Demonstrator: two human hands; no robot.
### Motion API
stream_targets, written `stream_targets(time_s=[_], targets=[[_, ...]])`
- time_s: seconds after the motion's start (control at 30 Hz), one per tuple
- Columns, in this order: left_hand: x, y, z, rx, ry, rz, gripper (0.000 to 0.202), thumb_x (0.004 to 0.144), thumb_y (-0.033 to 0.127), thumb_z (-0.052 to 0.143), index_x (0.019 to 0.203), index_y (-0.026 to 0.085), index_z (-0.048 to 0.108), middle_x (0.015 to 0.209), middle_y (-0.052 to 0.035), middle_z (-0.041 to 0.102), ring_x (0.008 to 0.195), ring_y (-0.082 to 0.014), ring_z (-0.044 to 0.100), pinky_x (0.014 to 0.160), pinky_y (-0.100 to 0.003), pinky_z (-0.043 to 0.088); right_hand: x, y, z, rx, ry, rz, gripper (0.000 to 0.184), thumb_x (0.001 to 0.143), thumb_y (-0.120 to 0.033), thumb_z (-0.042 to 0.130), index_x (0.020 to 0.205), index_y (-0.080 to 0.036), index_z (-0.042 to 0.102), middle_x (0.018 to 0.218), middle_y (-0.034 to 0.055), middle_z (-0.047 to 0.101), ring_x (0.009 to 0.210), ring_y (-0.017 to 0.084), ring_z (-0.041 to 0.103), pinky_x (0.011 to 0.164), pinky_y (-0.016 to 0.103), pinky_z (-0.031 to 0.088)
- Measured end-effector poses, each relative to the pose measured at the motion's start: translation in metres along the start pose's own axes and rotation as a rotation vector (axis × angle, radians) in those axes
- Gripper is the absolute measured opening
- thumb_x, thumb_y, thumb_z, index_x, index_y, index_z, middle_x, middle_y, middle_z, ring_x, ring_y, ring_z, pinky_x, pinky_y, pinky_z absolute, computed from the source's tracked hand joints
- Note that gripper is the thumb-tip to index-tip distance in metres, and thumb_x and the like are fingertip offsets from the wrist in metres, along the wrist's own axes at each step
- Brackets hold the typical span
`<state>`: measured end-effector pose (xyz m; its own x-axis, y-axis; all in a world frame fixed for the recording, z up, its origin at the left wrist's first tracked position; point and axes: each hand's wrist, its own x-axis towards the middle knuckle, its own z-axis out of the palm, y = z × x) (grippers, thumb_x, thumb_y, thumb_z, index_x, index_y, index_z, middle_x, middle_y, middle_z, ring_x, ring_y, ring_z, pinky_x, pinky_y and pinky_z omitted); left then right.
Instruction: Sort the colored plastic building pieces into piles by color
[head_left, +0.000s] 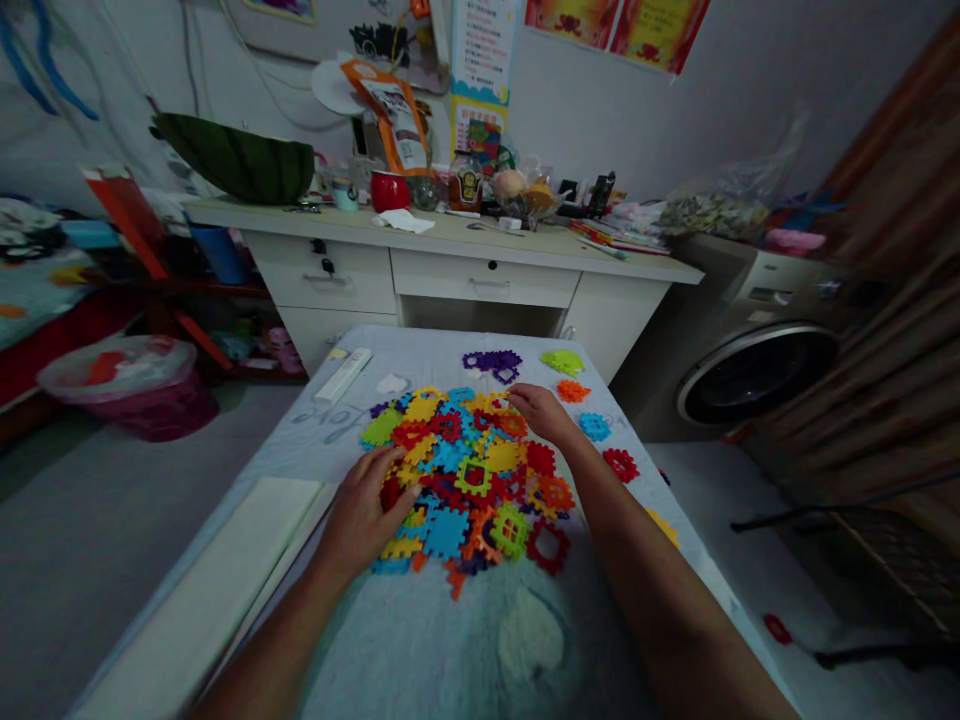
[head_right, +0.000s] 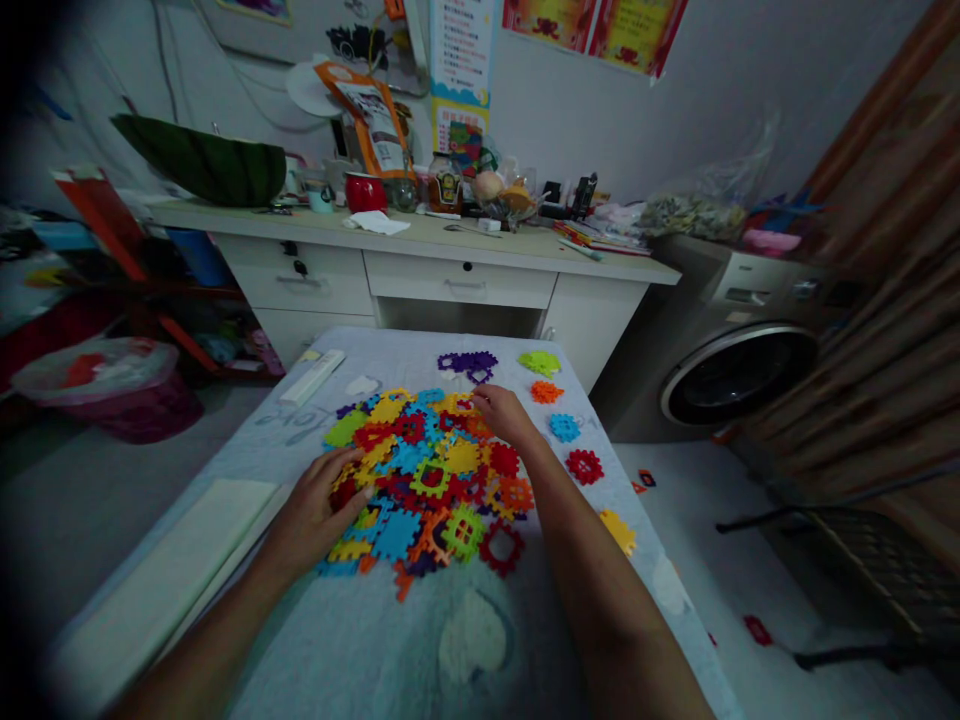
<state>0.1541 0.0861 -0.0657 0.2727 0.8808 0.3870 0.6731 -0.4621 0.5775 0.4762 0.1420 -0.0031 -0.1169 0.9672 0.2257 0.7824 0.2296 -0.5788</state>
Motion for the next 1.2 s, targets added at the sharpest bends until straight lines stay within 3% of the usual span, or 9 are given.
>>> stream_targets(time_s=[0.2,0.3,0.43,0.57,0.7,0.83,1.0,1.2], targets=[[-0.001,-0.001,0.001,0.009,-0.007,0.019,0.049,0.087,0.052,0.056,0.125,0.021,0.057,0.129,-0.0114,0.057,0.121,-0.0283,0.056,0.106,-0.047,0.045,-0.051,0.028,-0.038,0.167,0.128,0.181,0.018,0.085,-0.028,0.053,0.092,-0.018,0.065,0.072,-0.0003,0.061,0.068,0.014,0.055,0.065,0.026,0.042],[-0.002,0.000,0.002,0.023,-0.004,0.016,0.052,0.085,0.055,0.056,0.125,0.021,0.057,0.130,-0.0122,0.057,0.122,-0.0302,0.055,0.107,-0.049,0.044,-0.087,0.041,-0.062,0.259,0.188,0.272,0.025,0.079,-0.034,0.057,0.098,-0.019,0.063,0.064,-0.0043,0.055,0.058,0.013,0.052,0.056,0.024,0.041],[-0.003,0.002,0.002,0.032,-0.004,0.019,0.056,0.085,0.058,0.054,0.127,0.021,0.055,0.132,-0.0124,0.057,0.123,-0.0314,0.055,0.107,-0.051,0.042,-0.139,0.050,-0.089,0.277,0.196,0.414,0.026,0.074,-0.040,0.061,0.090,-0.020,0.064,0.062,-0.0026,0.058,0.055,0.013,0.051,0.052,0.024,0.039],[-0.004,0.002,0.001,0.023,-0.031,0.040,0.058,0.085,0.058,0.053,0.129,0.021,0.053,0.135,-0.0126,0.055,0.125,-0.0315,0.053,0.108,-0.050,0.042,-0.185,0.050,-0.101,0.286,0.193,0.501,0.028,0.069,-0.042,0.062,0.084,-0.019,0.066,0.066,-0.0002,0.062,0.057,0.013,0.053,0.052,0.024,0.039],[-0.005,0.000,0.002,0.010,-0.048,0.046,0.058,0.086,0.059,0.053,0.130,0.022,0.053,0.135,-0.0120,0.054,0.126,-0.0309,0.053,0.108,-0.049,0.042,-0.215,0.053,-0.099,0.330,0.221,0.571,0.028,0.066,-0.042,0.063,0.080,-0.019,0.065,0.065,-0.0007,0.060,0.058,0.014,0.053,0.054,0.026,0.041],[-0.005,-0.001,0.004,0.016,-0.050,0.044,0.058,0.086,0.059,0.053,0.131,0.022,0.052,0.137,-0.0121,0.052,0.128,-0.0309,0.051,0.110,-0.048,0.040,-0.229,0.064,-0.090,0.237,0.248,0.588,0.024,0.069,-0.038,0.059,0.082,-0.019,0.066,0.068,0.0009,0.062,0.062,0.016,0.056,0.059,0.029,0.045],[-0.005,0.000,0.003,0.021,-0.053,0.040,0.060,0.086,0.060,0.052,0.131,0.020,0.052,0.136,-0.0131,0.052,0.128,-0.0319,0.051,0.110,-0.050,0.040,-0.232,0.069,-0.080,-0.109,0.372,0.564,0.029,0.072,-0.030,0.060,0.098,-0.020,0.068,0.100,0.0090,0.066,0.081,0.020,0.062,0.078,0.036,0.051],[-0.004,0.001,0.003,0.049,-0.017,0.041,0.055,0.085,0.057,0.054,0.128,0.022,0.055,0.134,-0.0120,0.055,0.125,-0.0318,0.053,0.109,-0.051,0.041,-0.203,0.036,-0.063,-0.217,0.213,0.322,0.026,0.079,-0.027,0.062,0.104,-0.021,0.068,0.111,0.0112,0.066,0.103,0.026,0.061,0.096,0.044,0.045]])
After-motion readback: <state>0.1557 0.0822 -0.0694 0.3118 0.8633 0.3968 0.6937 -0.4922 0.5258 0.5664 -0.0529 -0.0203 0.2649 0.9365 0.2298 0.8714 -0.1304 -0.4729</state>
